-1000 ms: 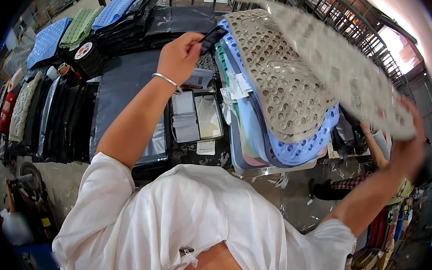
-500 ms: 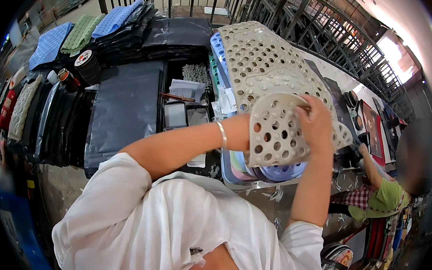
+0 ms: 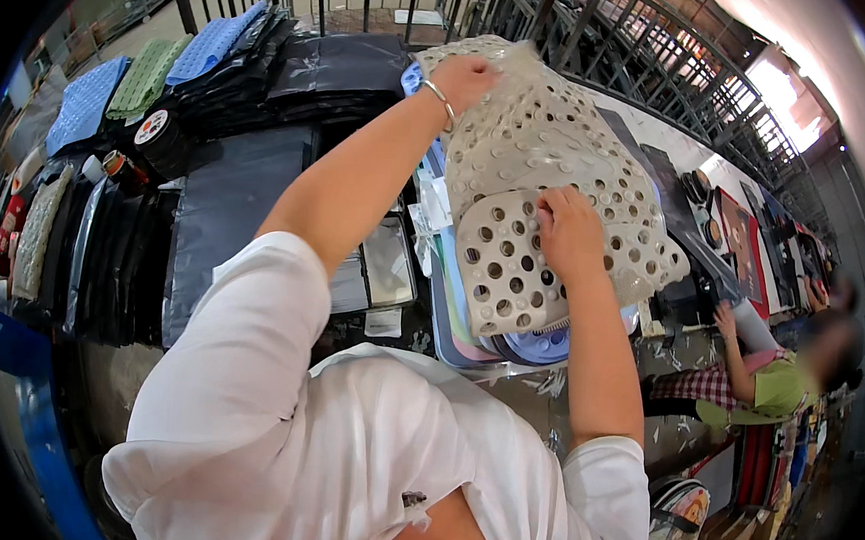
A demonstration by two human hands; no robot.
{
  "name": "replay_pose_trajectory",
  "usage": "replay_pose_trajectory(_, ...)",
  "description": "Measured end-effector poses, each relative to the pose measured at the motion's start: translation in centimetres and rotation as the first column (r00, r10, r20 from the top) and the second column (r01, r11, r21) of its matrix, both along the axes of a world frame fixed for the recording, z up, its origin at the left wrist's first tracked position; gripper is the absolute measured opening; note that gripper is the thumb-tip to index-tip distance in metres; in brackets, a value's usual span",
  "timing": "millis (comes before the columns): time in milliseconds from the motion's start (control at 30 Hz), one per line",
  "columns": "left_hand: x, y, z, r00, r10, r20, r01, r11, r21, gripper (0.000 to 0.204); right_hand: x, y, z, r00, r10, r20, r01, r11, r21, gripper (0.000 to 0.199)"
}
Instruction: The person places rubber mats into plastic bags, seals them with an adhesive strip, and attaches shipping labels to the finished packages.
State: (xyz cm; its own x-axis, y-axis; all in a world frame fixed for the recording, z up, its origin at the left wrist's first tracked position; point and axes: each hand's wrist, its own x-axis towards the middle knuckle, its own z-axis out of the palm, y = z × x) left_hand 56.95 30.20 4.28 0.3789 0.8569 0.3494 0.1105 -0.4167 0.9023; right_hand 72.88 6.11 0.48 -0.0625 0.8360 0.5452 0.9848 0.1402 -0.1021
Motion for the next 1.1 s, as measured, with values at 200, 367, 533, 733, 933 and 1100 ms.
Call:
replay_pose_trajectory(200, -4.2, -16.1, -1.8, 0.862, -0.048, -0.504, 0.479, 0.397, 0.783, 0.032, 1.2, -7.8, 4.1, 0.997, -0.072, -0.022, 0.061, 0.947, -0.314, 0.043)
replay_pose_trajectory(367, -6.9, -18.0, -9.7, 0.818, -0.144, -0.557, 0.518, 0.607, 0.603, 0.049, 0.5, -17.4, 7.1, 0.987, -0.162, -0.005, 0.156, 0.955, -0.251, 0.056)
replay_pose_trajectory(533, -6.5, -18.3, -9.6, 0.812, -0.376, -0.446, 0.561, 0.713, 0.42, 0.066, 1.5, -12.4, 5.9, 0.878, 0.147, 0.455, 0.024, 0.936, -0.35, 0.077)
replay_pose_trajectory(733, -7.0, -17.6, -11.4, 0.702, -0.48, 0.527, 0.682, 0.665, -0.303, 0.048, 2.8, 3.0, 12.7, 0.929, 0.339, 0.15, -0.208, 0.812, -0.546, 0.052)
replay_pose_trajectory(933, -16.1, -22.2, -12.9, 0.926, -0.374, 0.045, 0.376, 0.908, -0.186, 0.057, 5.2, 8.1, 7.5, 0.956, 0.252, 0.151, -0.097, 0.755, -0.649, 0.035)
replay_pose_trajectory(1100, -39.6, -24.2, -19.9, 0.613, 0.077, -0.787, -0.034, 0.997, 0.071, 0.036, -8.0, -2.2, 16.7, 0.919, 0.081, 0.385, 0.106, 0.892, -0.439, 0.034)
